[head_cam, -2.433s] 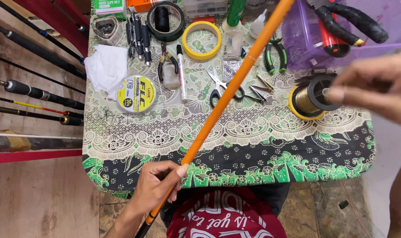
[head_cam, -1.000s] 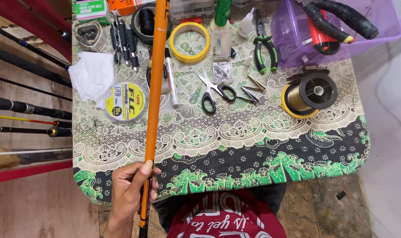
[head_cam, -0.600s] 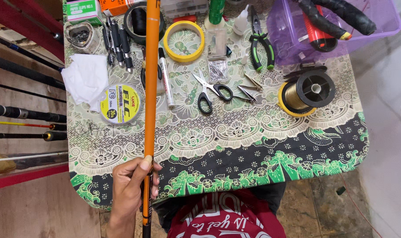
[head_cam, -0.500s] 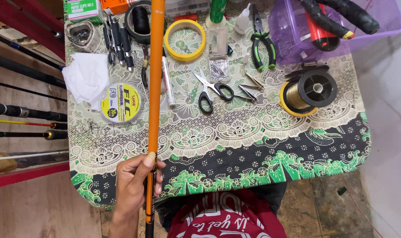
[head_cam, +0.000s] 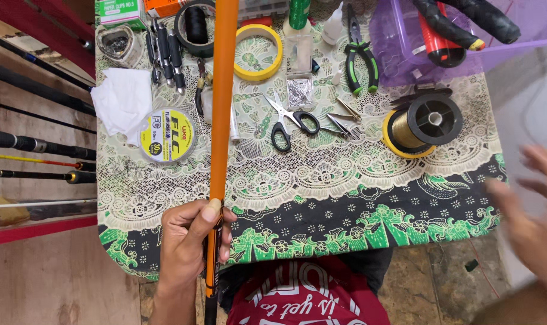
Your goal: The person wraps a thin black thread around the orange section of a fishing rod, securing it with their hands. They rotate the rod to apply the thread evenly along the joint area.
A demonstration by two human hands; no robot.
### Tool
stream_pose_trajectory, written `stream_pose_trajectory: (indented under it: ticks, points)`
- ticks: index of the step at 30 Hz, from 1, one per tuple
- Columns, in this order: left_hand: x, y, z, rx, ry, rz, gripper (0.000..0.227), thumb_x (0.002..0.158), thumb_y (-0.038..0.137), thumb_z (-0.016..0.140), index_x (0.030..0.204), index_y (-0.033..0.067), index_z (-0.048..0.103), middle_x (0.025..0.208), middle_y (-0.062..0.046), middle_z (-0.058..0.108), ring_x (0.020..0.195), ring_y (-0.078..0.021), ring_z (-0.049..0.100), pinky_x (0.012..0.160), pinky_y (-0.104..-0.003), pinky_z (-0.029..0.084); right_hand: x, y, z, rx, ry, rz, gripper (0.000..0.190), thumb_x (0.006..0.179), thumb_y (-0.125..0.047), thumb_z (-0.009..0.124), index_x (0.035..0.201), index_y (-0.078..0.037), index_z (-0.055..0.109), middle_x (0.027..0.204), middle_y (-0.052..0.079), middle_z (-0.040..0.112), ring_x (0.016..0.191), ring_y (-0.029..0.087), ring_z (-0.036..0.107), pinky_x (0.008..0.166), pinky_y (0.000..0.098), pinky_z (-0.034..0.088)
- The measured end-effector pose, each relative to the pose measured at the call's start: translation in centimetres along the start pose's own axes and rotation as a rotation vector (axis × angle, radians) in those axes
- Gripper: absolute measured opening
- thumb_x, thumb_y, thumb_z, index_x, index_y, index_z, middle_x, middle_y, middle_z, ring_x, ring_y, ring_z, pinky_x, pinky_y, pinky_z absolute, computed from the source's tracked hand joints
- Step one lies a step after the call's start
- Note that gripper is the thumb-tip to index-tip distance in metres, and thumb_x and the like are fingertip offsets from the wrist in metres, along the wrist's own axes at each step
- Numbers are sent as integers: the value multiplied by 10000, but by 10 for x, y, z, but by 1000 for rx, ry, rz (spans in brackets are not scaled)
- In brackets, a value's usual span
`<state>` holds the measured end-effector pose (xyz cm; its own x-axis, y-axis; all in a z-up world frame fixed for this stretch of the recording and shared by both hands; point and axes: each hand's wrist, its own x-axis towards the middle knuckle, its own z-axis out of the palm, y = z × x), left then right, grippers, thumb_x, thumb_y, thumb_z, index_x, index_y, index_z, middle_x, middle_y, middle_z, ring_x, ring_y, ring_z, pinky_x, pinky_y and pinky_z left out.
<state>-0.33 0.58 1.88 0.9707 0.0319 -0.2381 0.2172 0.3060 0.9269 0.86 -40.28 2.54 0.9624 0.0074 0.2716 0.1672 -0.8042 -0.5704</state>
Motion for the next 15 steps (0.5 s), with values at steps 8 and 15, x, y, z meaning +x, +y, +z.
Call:
stream_pose_trajectory:
  ticks: [8, 15]
  points:
    - [-6, 4, 1, -2, 70, -4, 324, 834, 213, 582, 703, -75, 650, 446, -154, 565, 251, -192, 491, 214, -242, 409, 75, -23, 52, -228, -15, -113, 720, 851, -334, 654, 1312, 155, 397, 1246, 338, 464, 1163, 433, 413, 952, 500, 341]
    - [-4, 2, 6, -22, 67, 5, 327, 839, 219, 576, 710, -71, 655, 442, -142, 561, 247, -187, 491, 209, -231, 387, 85, -15, 47, -233, -81, -12, 629, 798, -363, 719, 1226, 76, 581, 1174, 223, 609, 1054, 318, 565, 892, 390, 408]
